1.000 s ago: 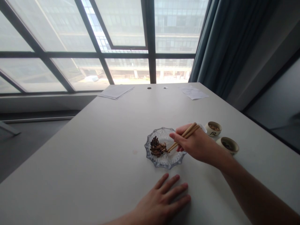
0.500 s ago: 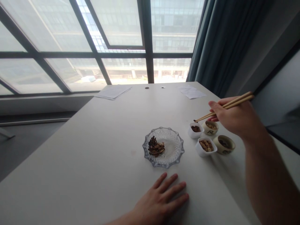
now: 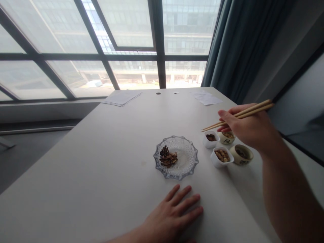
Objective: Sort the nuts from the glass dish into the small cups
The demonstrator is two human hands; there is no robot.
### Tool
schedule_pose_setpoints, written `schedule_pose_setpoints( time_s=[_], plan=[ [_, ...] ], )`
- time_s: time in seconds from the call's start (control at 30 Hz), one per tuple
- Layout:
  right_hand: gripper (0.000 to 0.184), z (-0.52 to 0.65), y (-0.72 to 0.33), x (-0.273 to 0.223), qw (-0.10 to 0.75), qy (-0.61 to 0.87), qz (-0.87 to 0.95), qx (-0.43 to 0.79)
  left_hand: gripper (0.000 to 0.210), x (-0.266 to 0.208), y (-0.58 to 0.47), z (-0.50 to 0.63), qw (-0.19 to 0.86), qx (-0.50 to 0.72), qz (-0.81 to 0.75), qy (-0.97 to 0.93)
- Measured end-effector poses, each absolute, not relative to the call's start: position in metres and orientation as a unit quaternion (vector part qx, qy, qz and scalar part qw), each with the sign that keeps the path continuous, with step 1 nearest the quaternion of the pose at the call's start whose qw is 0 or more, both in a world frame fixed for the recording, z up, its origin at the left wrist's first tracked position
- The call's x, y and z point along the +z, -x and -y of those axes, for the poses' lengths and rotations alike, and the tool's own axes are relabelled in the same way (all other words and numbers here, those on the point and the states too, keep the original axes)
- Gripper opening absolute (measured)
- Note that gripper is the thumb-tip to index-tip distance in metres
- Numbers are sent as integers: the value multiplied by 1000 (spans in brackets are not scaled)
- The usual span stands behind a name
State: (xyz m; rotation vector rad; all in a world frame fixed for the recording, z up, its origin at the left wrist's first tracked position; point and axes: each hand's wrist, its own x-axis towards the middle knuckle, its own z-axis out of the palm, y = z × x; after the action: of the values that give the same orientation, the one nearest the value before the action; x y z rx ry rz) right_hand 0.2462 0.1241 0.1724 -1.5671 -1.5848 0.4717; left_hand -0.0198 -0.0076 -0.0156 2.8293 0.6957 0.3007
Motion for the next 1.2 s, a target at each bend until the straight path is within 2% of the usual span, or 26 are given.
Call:
schedule_pose_setpoints(
  time_s=[0.13,0.23,0.4,0.63,0.87,1.2],
  plan=[
    [34,-114,-228,170,392,544,684,287,68,-18,19,8,96,106,-238,-961],
    [33,-107,-220,169,375,514,704,314,69,-19,19,8,86,112,-238,-961],
    [36,-106,-214,163,359,516,700,338,68,-18,20,8,79,111,-233,-963],
    [40,-121,-191,132,379,529,630,424,66,-20,19,8,83,102,-234,-963],
    [37,-127,-176,112,347,515,651,437,67,-22,20,8,82,105,-231,-964],
    [41,-125,-174,109,343,513,698,365,68,-22,20,7,94,95,-229,-964]
  ],
)
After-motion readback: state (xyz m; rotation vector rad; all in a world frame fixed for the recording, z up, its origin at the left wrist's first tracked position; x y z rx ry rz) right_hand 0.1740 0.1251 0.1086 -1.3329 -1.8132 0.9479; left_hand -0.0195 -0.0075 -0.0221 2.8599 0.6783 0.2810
